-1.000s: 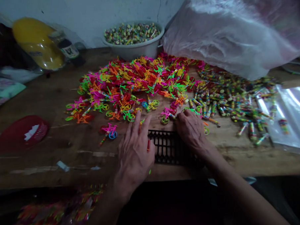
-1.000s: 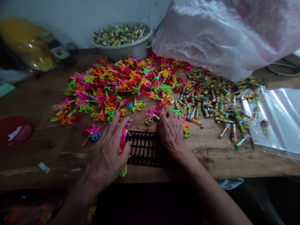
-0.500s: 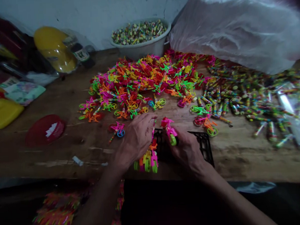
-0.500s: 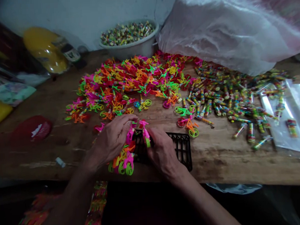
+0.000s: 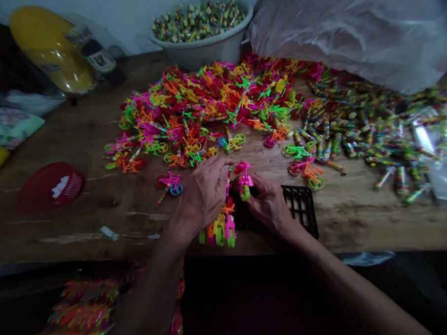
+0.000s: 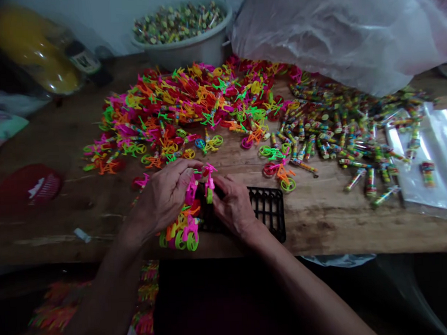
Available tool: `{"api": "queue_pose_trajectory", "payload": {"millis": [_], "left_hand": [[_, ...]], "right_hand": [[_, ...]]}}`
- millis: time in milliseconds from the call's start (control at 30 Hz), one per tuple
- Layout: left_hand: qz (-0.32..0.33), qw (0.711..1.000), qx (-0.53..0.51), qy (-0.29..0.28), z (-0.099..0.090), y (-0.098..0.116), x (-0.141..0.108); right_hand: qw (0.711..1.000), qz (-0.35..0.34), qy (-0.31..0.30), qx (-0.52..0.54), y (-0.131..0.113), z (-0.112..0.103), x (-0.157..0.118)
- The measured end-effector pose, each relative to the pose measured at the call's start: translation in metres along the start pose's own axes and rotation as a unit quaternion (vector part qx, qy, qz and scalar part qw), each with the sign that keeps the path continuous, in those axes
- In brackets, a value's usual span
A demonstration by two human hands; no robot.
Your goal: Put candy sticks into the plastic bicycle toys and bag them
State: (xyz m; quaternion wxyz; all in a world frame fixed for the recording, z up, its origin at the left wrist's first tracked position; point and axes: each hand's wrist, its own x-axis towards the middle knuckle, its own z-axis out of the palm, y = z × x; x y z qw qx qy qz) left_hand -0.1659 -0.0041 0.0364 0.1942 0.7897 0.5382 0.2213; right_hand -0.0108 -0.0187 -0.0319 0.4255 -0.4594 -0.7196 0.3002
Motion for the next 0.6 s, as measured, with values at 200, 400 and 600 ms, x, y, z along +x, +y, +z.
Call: {"api": "queue_pose_trajectory", "payload": {"millis": [200, 400, 600], "left_hand": [[0.003, 1.000, 0.012, 0.006, 0.000, -0.001, -0.001], [-0.029, 0.999, 0.019, 0.002, 0.000, 0.002, 0.000], [0.084, 0.987, 0.135, 0.028, -0.015, 0.005, 0.010]], "right_hand": [[0.994, -0.025, -0.013, -0.109, -0.002, 0.009, 0.000], [0.985, -0.040, -0.035, -0.167, 0.003, 0.016, -0.001], [0.984, -0.065, -0.032, -0.162, 0.004, 0.013, 0.004]]}}
